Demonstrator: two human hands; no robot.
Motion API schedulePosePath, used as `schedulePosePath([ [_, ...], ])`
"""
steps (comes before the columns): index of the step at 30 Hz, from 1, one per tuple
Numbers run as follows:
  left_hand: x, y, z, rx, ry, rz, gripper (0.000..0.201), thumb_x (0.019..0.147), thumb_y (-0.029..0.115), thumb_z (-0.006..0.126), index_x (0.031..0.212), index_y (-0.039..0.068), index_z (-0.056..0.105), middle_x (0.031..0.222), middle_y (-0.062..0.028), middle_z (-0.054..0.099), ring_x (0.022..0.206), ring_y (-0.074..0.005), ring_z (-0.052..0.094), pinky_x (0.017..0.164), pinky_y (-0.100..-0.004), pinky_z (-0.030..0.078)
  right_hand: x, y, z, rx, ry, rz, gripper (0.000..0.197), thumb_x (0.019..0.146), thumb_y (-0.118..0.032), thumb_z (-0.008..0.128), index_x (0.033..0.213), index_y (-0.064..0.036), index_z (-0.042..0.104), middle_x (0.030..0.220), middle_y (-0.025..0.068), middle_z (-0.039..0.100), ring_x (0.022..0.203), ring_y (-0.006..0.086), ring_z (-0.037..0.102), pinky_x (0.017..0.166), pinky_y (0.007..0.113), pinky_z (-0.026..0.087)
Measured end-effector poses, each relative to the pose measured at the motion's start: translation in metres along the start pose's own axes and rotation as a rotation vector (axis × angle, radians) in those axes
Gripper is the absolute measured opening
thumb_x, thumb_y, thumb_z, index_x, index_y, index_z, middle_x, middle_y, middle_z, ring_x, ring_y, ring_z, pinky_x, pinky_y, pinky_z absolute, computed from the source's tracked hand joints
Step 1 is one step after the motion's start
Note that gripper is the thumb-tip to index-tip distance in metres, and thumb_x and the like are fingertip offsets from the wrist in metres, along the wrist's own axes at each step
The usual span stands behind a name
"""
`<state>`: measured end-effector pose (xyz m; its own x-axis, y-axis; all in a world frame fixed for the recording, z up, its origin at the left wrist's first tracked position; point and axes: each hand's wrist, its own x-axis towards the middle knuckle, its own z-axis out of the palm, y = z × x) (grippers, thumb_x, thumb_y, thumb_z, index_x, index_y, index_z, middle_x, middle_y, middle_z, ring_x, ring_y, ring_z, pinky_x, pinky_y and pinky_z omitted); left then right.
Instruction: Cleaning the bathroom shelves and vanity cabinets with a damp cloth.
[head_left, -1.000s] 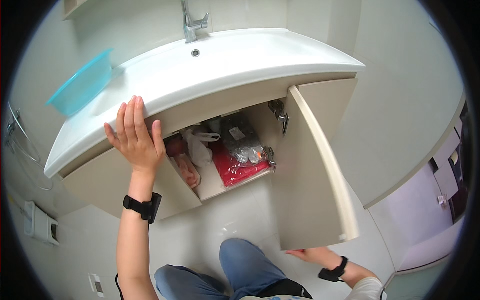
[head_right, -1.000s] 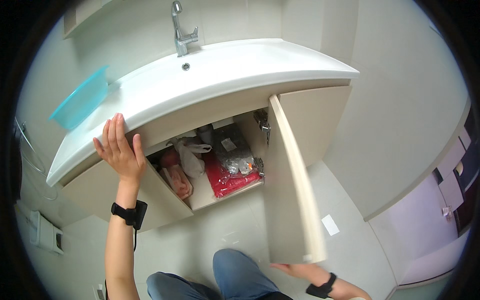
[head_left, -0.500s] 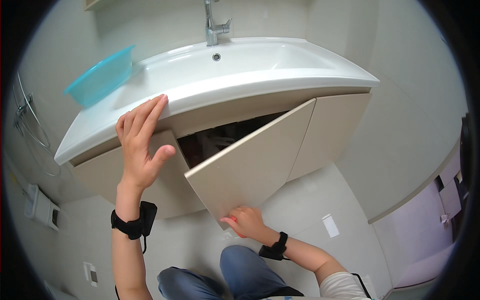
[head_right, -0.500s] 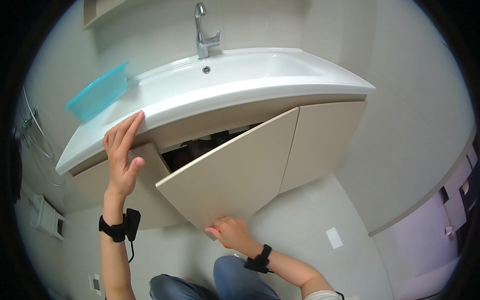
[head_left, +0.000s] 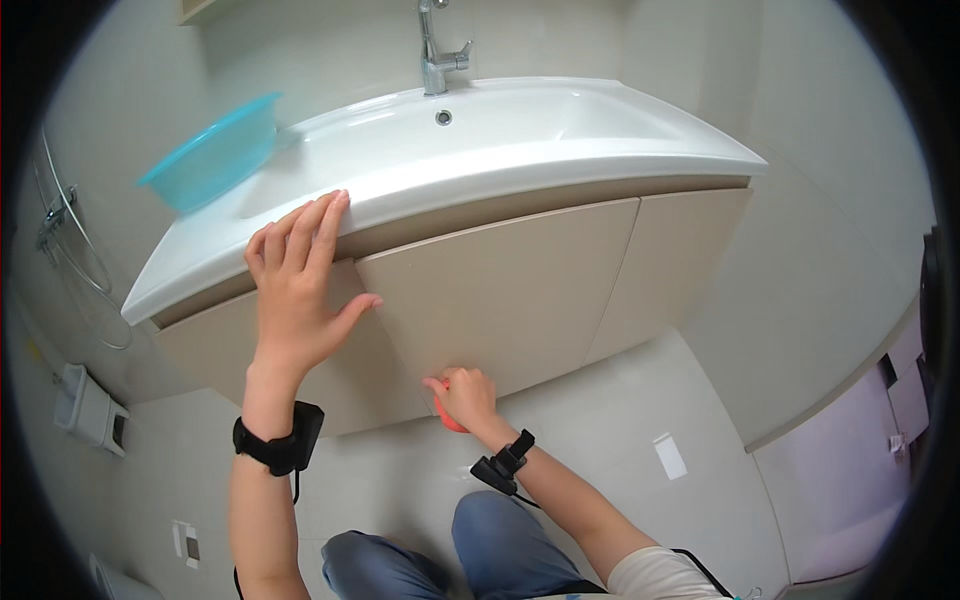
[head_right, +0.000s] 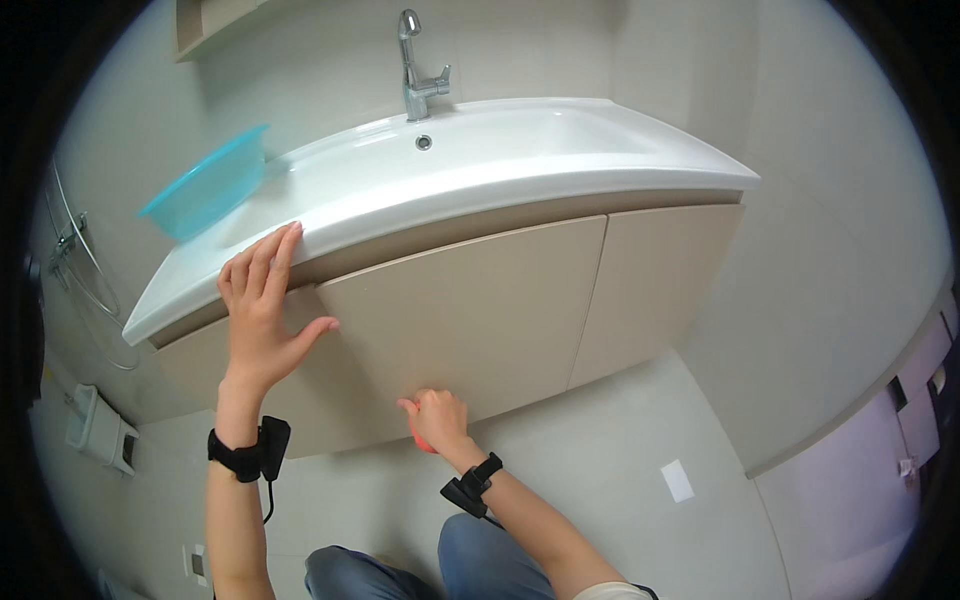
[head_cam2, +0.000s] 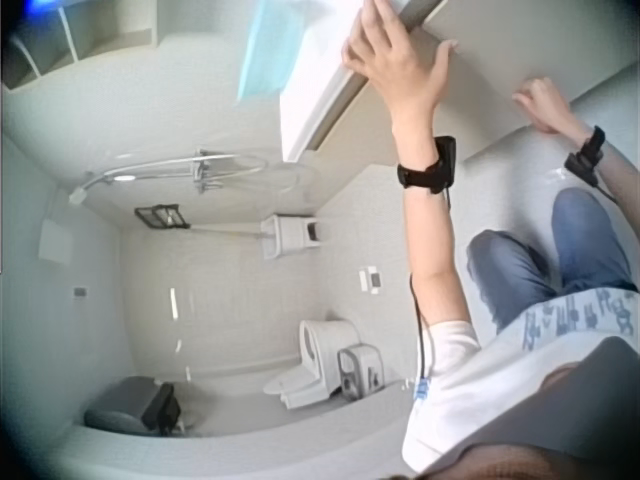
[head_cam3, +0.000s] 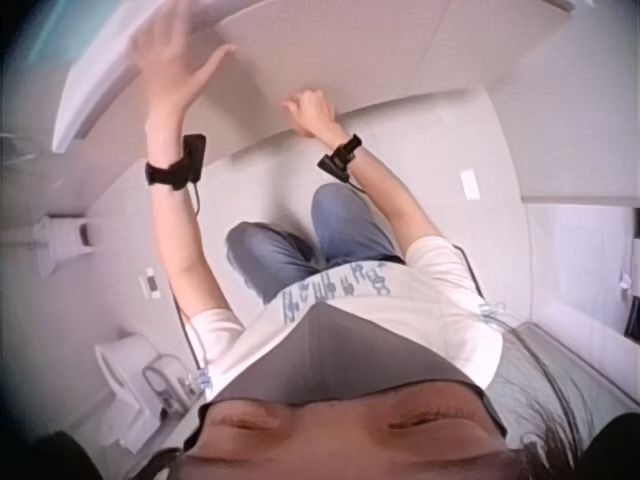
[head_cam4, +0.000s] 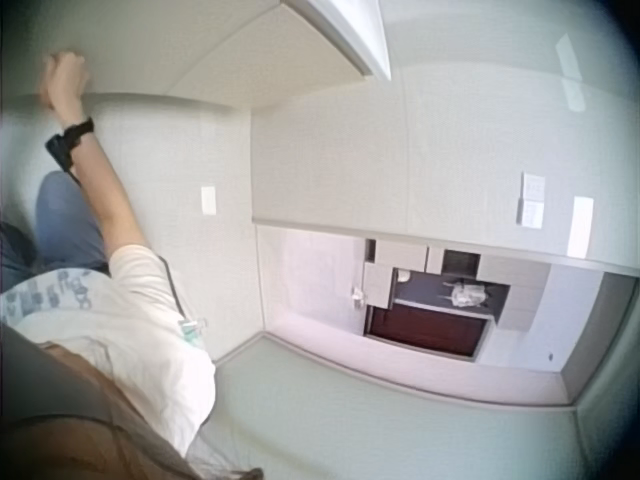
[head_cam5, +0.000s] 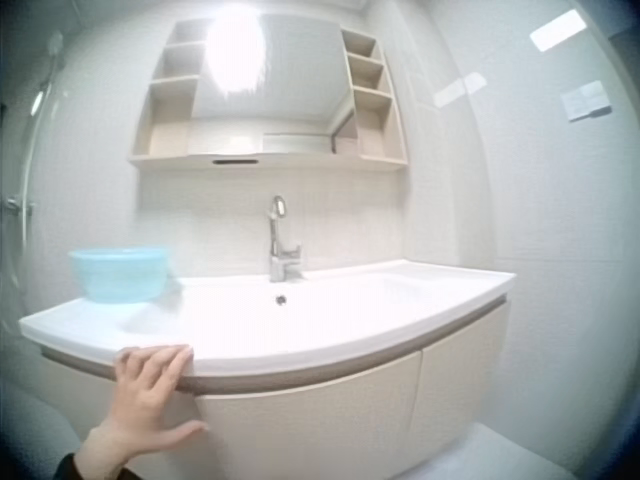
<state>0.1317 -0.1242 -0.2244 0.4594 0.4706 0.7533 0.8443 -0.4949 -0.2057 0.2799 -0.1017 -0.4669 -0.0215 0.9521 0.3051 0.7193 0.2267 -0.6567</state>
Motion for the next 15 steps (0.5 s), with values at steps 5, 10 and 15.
schedulePosePath([
  [5, -0.001, -0.007, 0.022, 0.08, 0.136, -0.058, 0.088, 0.047, 0.027, 0.08, 0.126, 0.017, 0.042, 0.122, 0.0041, 0.045, 0.11, -0.0192, 0.038, 0.091, -0.0384, 0.023, 0.005, 0.005, 0.012, 0.093, 0.074, -0.038, 0.032, 0.077, -0.037, 0.063, 0.068, -0.006, 0.067, 0.059, 0.0141, 0.06, 0.056, 0.0301, 0.06, 0.052, 0.038, 0.047],
  [10, 0.002, -0.008, 0.029, 0.05, 0.164, -0.083, 0.085, 0.046, 0.029, 0.079, 0.122, 0.019, 0.043, 0.118, 0.0049, 0.045, 0.107, -0.018, 0.038, 0.089, -0.0391, 0.023, 0.002, 0.024, -0.037, 0.826, -0.161, 0.071, 0.021, 0.086, -0.022, 0.056, 0.086, -0.0027, 0.063, 0.076, 0.0073, 0.064, 0.071, 0.0186, 0.062, 0.066, 0.031, 0.049],
  [15, -0.001, -0.012, 0.027, 0.059, 0.161, -0.081, 0.078, 0.052, 0.032, 0.077, 0.121, 0.018, 0.045, 0.118, 0.0053, 0.045, 0.107, -0.0169, 0.038, 0.09, -0.0385, 0.023, 0.012, 0.025, -0.183, 1.19, 0.587, -0.156, 0.028, 0.094, -0.024, 0.041, 0.111, -0.0022, 0.047, 0.109, 0.0107, 0.055, 0.097, 0.0192, 0.056, 0.082, 0.033, 0.047],
])
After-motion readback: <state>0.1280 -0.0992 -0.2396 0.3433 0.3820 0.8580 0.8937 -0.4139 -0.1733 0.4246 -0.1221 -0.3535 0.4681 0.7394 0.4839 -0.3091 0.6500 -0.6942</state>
